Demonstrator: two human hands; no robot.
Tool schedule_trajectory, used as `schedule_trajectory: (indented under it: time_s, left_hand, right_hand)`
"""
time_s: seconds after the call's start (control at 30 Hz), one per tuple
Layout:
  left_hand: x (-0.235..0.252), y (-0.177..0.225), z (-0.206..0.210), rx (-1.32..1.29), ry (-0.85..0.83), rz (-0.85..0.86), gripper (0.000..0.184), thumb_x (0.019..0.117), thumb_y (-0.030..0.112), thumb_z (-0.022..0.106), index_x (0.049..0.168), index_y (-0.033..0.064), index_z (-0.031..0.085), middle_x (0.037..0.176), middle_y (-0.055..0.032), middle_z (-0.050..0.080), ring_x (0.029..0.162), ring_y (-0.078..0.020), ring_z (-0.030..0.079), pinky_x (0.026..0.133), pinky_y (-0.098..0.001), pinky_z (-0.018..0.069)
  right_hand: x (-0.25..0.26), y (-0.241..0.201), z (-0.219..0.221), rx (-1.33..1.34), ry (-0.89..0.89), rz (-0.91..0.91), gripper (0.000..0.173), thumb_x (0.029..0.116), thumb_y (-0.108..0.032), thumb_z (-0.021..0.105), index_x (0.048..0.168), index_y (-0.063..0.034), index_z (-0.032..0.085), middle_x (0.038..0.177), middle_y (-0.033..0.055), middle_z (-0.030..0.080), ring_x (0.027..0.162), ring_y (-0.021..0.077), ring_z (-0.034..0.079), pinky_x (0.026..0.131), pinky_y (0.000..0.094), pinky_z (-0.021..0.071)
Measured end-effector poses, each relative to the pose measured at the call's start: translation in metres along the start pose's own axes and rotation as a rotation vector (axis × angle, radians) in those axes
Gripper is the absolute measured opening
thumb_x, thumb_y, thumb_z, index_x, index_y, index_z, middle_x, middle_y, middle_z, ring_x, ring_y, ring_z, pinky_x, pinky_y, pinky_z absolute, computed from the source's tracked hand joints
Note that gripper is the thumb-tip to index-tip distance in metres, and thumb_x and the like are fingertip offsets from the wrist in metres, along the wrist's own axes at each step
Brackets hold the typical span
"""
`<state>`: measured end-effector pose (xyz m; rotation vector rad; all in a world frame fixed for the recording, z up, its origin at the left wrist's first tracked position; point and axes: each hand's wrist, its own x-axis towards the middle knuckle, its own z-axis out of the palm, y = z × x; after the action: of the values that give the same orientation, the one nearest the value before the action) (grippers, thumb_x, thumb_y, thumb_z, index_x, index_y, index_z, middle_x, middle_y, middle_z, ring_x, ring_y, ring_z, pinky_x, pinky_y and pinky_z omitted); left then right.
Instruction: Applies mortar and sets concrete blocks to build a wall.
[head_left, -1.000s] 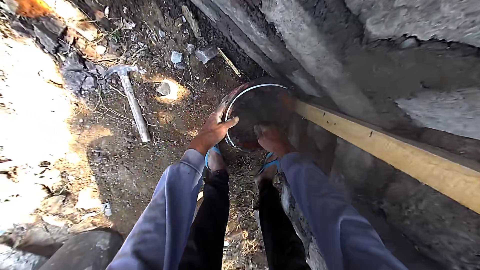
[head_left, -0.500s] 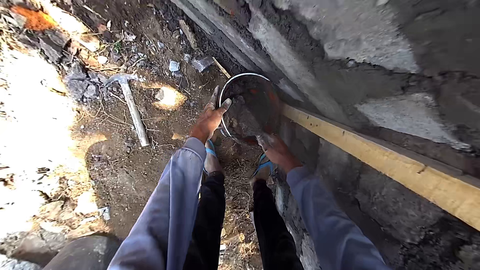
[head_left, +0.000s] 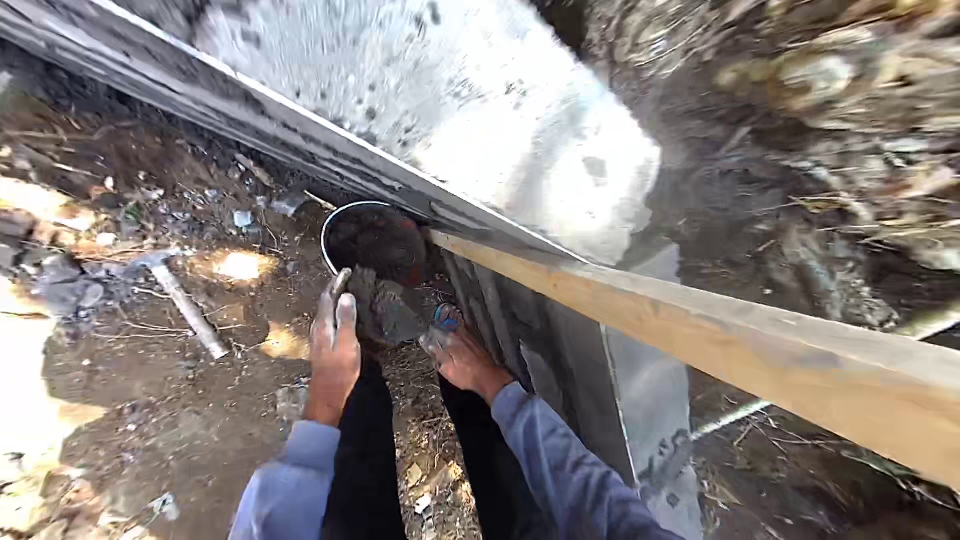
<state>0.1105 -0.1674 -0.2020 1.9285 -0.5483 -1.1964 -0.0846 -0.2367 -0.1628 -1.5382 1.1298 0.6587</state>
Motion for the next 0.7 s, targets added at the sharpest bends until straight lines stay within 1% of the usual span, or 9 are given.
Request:
schedule_trajectory:
  time_s: [0.07,0.13,0.23,0.33,0.4,0.47,0.53,0.6,0.7]
  left_hand:
    - [-0.042,0.037,-0.004,0.058,-0.031,-0.023,0.071,0.1048,0.053,0.032,0.154,0.0024,0.043,0.158,-0.0175,0.044,0.147,-0.0234,0.041,0.123,-0.0437,0.0321]
    - [-0.089,0.079,0.000,0.074,-0.048,-0.029,0.074,0.1040,0.055,0.033,0.154,0.0000,0.042,0.158,-0.0198,0.042,0.148,-0.0262,0.040,0.123,-0.0448,0.0305]
    - [-0.157,0.138,0.018,0.054,-0.105,-0.067,0.068,0.1044,0.045,0.036,0.155,0.0004,0.038,0.160,-0.0197,0.039,0.148,-0.0260,0.038,0.123,-0.0433,0.0311]
    - [-0.216,0.188,0.051,-0.021,-0.210,-0.052,0.071,0.1026,0.045,0.042,0.157,-0.0012,0.035,0.162,-0.0193,0.036,0.150,-0.0219,0.036,0.123,-0.0385,0.0312]
    - [-0.243,0.215,0.082,-0.092,-0.268,-0.018,0.069,0.1017,0.037,0.046,0.156,-0.0033,0.034,0.163,-0.0202,0.034,0.151,-0.0205,0.034,0.123,-0.0368,0.0302]
    - [-0.253,0.233,0.119,-0.172,-0.318,0.088,0.065,0.1031,0.032,0.045,0.154,-0.0070,0.035,0.163,-0.0225,0.033,0.152,-0.0210,0.032,0.124,-0.0352,0.0287]
    - [-0.251,0.247,0.157,-0.241,-0.349,0.190,0.070,0.1051,0.037,0.048,0.153,-0.0112,0.033,0.161,-0.0260,0.034,0.151,-0.0211,0.034,0.124,-0.0329,0.0293]
    - [-0.236,0.268,0.192,-0.250,-0.365,0.215,0.075,0.1028,0.043,0.049,0.154,-0.0091,0.033,0.160,-0.0239,0.036,0.149,-0.0191,0.036,0.123,-0.0322,0.0306]
    - [-0.200,0.290,0.234,-0.289,-0.405,0.247,0.077,0.1039,0.045,0.047,0.159,-0.0048,0.025,0.165,-0.0222,0.028,0.153,-0.0205,0.030,0.125,-0.0350,0.0277]
  right_hand:
    - [-0.053,-0.007,-0.006,0.057,0.002,0.008,0.046,0.1113,-0.036,0.037,0.124,-0.0017,0.065,0.109,0.0213,0.071,0.107,0.0349,0.068,0.097,0.0556,0.0517]
    - [-0.113,-0.009,-0.018,0.067,-0.005,0.011,0.048,0.1112,-0.038,0.036,0.120,-0.0014,0.066,0.103,0.0220,0.070,0.103,0.0365,0.069,0.093,0.0567,0.0526]
    - [-0.206,-0.005,-0.052,0.035,-0.084,0.048,0.053,0.1118,-0.040,0.032,0.129,-0.0016,0.064,0.115,0.0245,0.069,0.115,0.0397,0.065,0.102,0.0584,0.0481]
    - [-0.290,0.016,-0.092,0.032,-0.102,0.081,0.049,0.1121,-0.038,0.034,0.124,-0.0013,0.063,0.111,0.0245,0.069,0.111,0.0409,0.066,0.098,0.0609,0.0491]
    - [-0.338,0.036,-0.121,0.027,-0.069,0.104,0.047,0.1119,-0.035,0.037,0.127,-0.0005,0.065,0.116,0.0258,0.069,0.115,0.0424,0.065,0.101,0.0626,0.0470]
    - [-0.373,0.057,-0.152,0.005,-0.017,0.164,0.046,0.1111,-0.034,0.040,0.132,-0.0020,0.065,0.123,0.0261,0.068,0.121,0.0434,0.062,0.106,0.0635,0.0447]
    - [-0.397,0.071,-0.184,-0.031,0.070,0.210,0.043,0.1098,-0.033,0.044,0.131,-0.0020,0.065,0.119,0.0266,0.069,0.117,0.0445,0.064,0.103,0.0640,0.0466]
    - [-0.408,0.081,-0.217,-0.105,0.182,0.217,0.041,0.1088,-0.033,0.045,0.126,-0.0016,0.065,0.108,0.0267,0.070,0.107,0.0460,0.067,0.093,0.0658,0.0504]
    - [-0.398,0.091,-0.265,-0.226,0.279,0.225,0.046,0.1098,-0.040,0.038,0.120,-0.0034,0.064,0.096,0.0238,0.069,0.097,0.0451,0.068,0.082,0.0654,0.0519]
